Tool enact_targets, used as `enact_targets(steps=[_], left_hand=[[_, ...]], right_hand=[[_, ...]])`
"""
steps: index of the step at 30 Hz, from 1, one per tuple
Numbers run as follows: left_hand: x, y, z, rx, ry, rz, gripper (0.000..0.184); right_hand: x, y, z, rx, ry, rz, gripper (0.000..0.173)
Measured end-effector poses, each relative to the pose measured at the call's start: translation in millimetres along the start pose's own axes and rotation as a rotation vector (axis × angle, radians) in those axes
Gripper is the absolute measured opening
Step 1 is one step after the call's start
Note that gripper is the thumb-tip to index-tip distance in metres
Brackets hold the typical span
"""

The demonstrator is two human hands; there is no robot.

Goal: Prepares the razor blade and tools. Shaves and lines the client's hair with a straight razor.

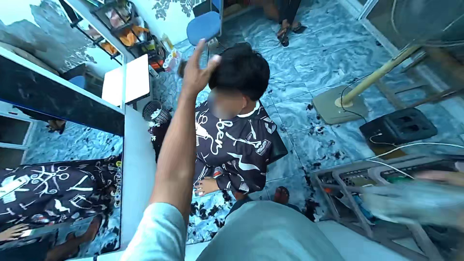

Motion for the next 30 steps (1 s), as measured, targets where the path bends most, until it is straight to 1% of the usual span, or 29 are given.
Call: enact_targets(steps=[1, 2, 3, 4, 5, 6, 7, 8, 9, 11, 13, 16, 18, 19, 22, 24, 26, 28, 30], left_hand=[[-20.3, 0.4, -17.4, 0.235, -0.124, -0.090, 0.065], [-32.0, 3.2, -38.6, 0.449, -0.252, -0.102, 0.057], [-32.6, 8.3, -64.3, 0.575, -0.336, -0.067, 0.054], [-25.8, 18.2, -92.2, 0.613, -0.337, -0.022, 0.053], [-16.8, 33.4, -120.2, 0.603, -0.243, 0.009, 0.051], [-7.6, 52.4, -143.7, 0.591, -0.099, 0.016, 0.052], [0.7, 71.1, -160.8, 0.557, 0.030, 0.005, 0.057], [6.4, 87.7, -168.5, 0.552, 0.129, -0.009, 0.061], [11.0, 99.3, -170.5, 0.541, 0.186, -0.007, 0.064], [15.1, 110.3, -162.4, 0.534, 0.228, 0.022, 0.066], [13.8, 114.7, -151.0, 0.520, 0.216, 0.037, 0.067], [12.7, 116.9, -144.5, 0.494, 0.178, 0.080, 0.069], [17.0, 116.7, -146.6, 0.427, 0.151, 0.153, 0.070], [19.8, 117.7, -146.8, 0.414, 0.152, 0.204, 0.070], [22.2, 131.1, -144.7, 0.451, 0.189, 0.327, 0.067], [22.4, 143.7, -152.3, 0.458, 0.207, 0.386, 0.066], [27.3, 151.6, -162.0, 0.411, 0.209, 0.443, 0.067], [36.5, 149.2, -156.2, 0.409, 0.197, 0.469, 0.068], [34.8, 146.9, -151.5, 0.406, 0.167, 0.508, 0.068]], right_hand=[[35.4, 36.4, 14.3, -0.008, -0.135, -0.171, 0.035], [57.8, 79.9, 28.3, -0.015, -0.219, -0.322, 0.045], [75.5, 120.1, 41.7, -0.026, -0.241, -0.400, 0.047], [90.1, 154.1, 54.9, -0.042, -0.236, -0.423, 0.046], [100.8, 183.2, 68.4, -0.052, -0.232, -0.413, 0.046], [108.8, 206.3, 82.6, -0.071, -0.245, -0.396, 0.046], [113.7, 225.3, 97.5, -0.096, -0.266, -0.376, 0.046], [114.4, 242.0, 112.2, -0.113, -0.291, -0.363, 0.046], [111.4, 256.3, 125.9, -0.137, -0.309, -0.359, 0.044], [102.8, 278.3, 150.5, -0.151, -0.334, -0.379, 0.035], [96.6, 292.1, 168.5, -0.118, -0.342, -0.418, 0.028], [96.9, 297.2, 184.9, -0.096, -0.342, -0.461, 0.025], [105.4, 291.7, 190.3, -0.109, -0.350, -0.450, 0.026], [108.7, 286.6, 189.6, -0.120, -0.352, -0.437, 0.028], [117.7, 263.6, 174.0, -0.115, -0.286, -0.342, 0.031], [134.3, 239.0, 156.8, -0.095, -0.175, -0.208, 0.032], [154.6, 209.2, 137.3, -0.062, -0.025, -0.076, 0.035], [174.7, 179.3, 116.7, 0.010, 0.148, 0.037, 0.036], [194.1, 153.3, 89.1, 0.104, 0.298, 0.140, 0.035]])
Point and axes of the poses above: each hand's wrist, its own z-axis towards the middle knuckle, its own y-axis out of the palm, x = y × z, the point moved 1 cm from there along z, towards the middle knuckle, and after that the axes turned 14 degrees about z, right-handed, at the moved point
